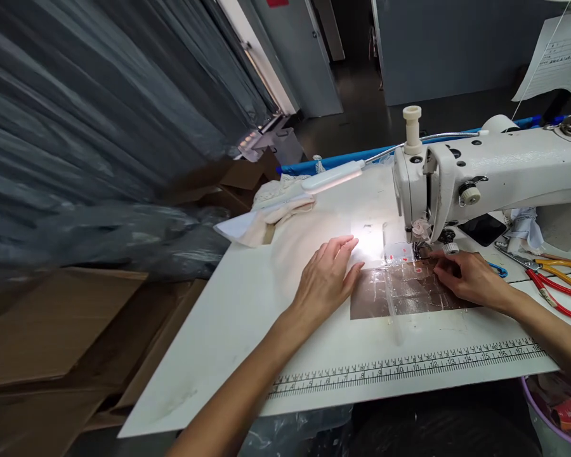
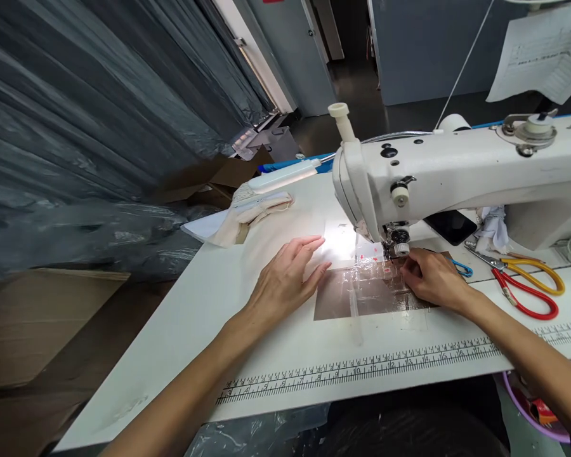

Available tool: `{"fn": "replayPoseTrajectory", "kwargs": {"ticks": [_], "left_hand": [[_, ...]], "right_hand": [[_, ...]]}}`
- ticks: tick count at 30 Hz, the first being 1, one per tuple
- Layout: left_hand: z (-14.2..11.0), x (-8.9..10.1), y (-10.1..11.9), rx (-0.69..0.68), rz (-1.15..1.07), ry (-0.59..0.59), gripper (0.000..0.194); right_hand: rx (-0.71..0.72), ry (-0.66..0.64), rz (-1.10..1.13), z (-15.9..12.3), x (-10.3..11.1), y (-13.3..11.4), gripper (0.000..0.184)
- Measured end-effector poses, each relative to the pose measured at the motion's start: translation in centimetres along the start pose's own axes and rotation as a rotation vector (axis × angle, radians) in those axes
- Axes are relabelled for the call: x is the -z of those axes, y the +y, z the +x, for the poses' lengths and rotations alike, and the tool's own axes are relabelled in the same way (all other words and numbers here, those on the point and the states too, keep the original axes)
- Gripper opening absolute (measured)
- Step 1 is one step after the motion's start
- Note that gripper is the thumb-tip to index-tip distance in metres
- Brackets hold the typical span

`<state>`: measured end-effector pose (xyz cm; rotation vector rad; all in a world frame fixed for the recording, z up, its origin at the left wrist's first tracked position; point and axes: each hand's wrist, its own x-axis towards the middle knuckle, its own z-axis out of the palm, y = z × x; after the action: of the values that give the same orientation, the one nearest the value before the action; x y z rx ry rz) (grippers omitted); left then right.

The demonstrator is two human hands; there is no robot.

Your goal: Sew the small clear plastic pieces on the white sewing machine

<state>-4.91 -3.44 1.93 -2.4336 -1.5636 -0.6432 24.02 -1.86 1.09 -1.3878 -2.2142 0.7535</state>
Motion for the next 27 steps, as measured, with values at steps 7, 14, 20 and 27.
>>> {"fn": "replayPoseTrajectory", "kwargs": {"ticks": [7, 14, 20, 27], "left_hand": [[3.1, -0.8, 2.5, -0.475, -0.259, -0.059, 0.018], [3.9, -3.7, 2.4, -0.515, -0.363, -0.215, 0.019], [3.2, -3.7, 3.1, -0.478, -0.153, 0.025, 0.023], [3.0, -4.2, 2.8, -0.450, -0.293, -0.061, 0.017]], "right_hand": [[0.089, 0.178, 0.066, -0.3, -0.7, 0.7, 0.020], [0.165, 0.165, -0.013, -0.7, -1.1, 1.0, 0.026], [0.154, 0.129, -0.104, -1.1, -1.2, 0.3, 0.028], [0.141, 0.094, -0.118, -1.2, -1.1, 0.1, 0.028]]}}
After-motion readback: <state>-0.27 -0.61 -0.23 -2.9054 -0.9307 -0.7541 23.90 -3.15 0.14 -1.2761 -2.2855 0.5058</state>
